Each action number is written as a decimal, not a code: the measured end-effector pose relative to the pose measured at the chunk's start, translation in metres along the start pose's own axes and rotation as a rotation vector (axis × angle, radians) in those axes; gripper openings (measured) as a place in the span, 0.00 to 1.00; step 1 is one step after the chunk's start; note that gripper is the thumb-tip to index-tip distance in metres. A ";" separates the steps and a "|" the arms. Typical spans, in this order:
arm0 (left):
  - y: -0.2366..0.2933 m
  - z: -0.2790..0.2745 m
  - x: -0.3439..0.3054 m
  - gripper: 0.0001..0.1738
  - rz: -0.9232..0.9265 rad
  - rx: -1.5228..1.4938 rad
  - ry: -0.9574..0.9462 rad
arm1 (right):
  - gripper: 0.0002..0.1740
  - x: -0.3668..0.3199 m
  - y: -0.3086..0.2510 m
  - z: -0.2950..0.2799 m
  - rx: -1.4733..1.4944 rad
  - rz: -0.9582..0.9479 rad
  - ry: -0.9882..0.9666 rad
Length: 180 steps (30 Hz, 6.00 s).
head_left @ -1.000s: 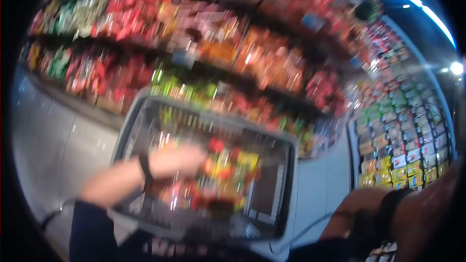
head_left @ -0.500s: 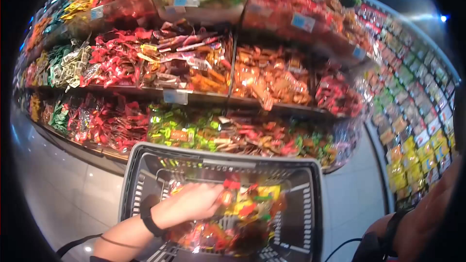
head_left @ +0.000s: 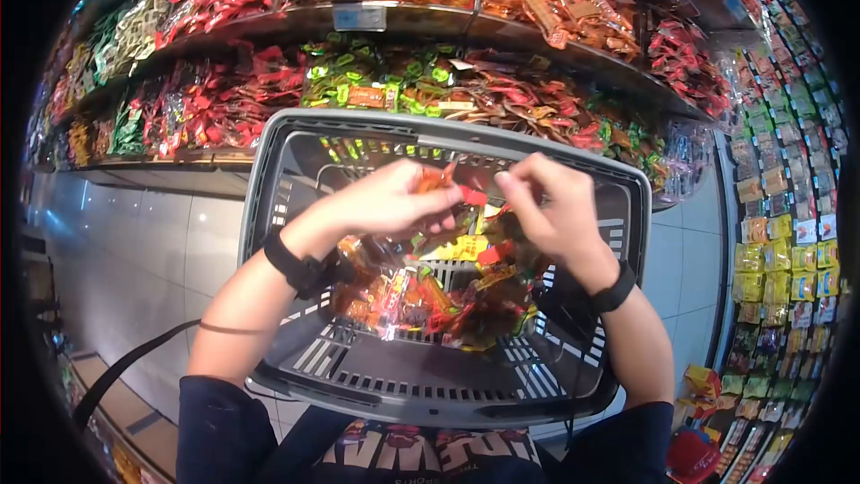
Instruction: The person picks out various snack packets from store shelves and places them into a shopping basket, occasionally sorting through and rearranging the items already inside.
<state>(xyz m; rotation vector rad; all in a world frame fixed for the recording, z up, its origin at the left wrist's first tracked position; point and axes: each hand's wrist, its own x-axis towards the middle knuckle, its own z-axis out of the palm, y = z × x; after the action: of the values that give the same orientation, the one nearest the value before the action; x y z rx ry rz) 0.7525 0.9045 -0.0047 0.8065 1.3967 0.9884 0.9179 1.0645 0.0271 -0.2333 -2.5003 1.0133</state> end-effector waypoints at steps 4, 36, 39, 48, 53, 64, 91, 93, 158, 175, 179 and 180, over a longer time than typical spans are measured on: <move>0.010 -0.005 0.005 0.17 0.145 -0.034 0.024 | 0.14 -0.029 0.043 0.039 -0.296 -0.025 -0.422; 0.006 -0.019 -0.008 0.16 0.368 0.461 0.357 | 0.33 -0.065 0.059 0.102 -0.951 -0.462 -0.820; 0.005 -0.028 -0.004 0.27 0.289 -0.024 0.118 | 0.32 -0.069 0.046 0.091 -0.997 -0.366 -0.920; 0.025 -0.030 -0.015 0.46 0.179 -0.138 0.025 | 0.26 -0.077 0.043 0.069 -0.793 -0.067 -1.073; 0.028 -0.024 -0.009 0.46 0.146 -0.131 0.043 | 0.18 -0.034 0.062 0.048 -0.395 0.062 -0.927; 0.026 -0.023 0.000 0.49 0.111 -0.159 0.046 | 0.15 -0.021 0.076 0.052 -0.613 -0.055 -0.682; 0.009 -0.026 -0.009 0.19 0.045 0.177 0.151 | 0.09 -0.020 0.094 0.142 -0.869 -0.713 -0.435; 0.017 -0.024 -0.010 0.19 0.044 0.205 0.144 | 0.08 -0.020 0.092 0.135 -0.915 -0.727 -0.519; 0.017 -0.011 0.015 0.13 0.649 -0.302 0.618 | 0.22 0.055 0.023 -0.013 0.691 0.200 -0.247; 0.014 0.001 0.003 0.19 0.478 1.065 0.507 | 0.15 0.060 0.096 -0.126 -0.851 0.306 0.046; 0.008 0.006 0.010 0.17 0.479 1.171 0.491 | 0.16 0.056 0.123 -0.143 -0.698 0.478 0.021; 0.006 0.007 0.011 0.16 0.485 1.188 0.512 | 0.17 0.054 0.125 -0.149 -0.553 0.611 0.042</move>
<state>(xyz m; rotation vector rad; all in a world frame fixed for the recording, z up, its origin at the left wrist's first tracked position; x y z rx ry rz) 0.7582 0.9178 -0.0039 1.9197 2.3324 0.6529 0.9356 1.2640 0.0527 -1.2233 -2.6699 0.4609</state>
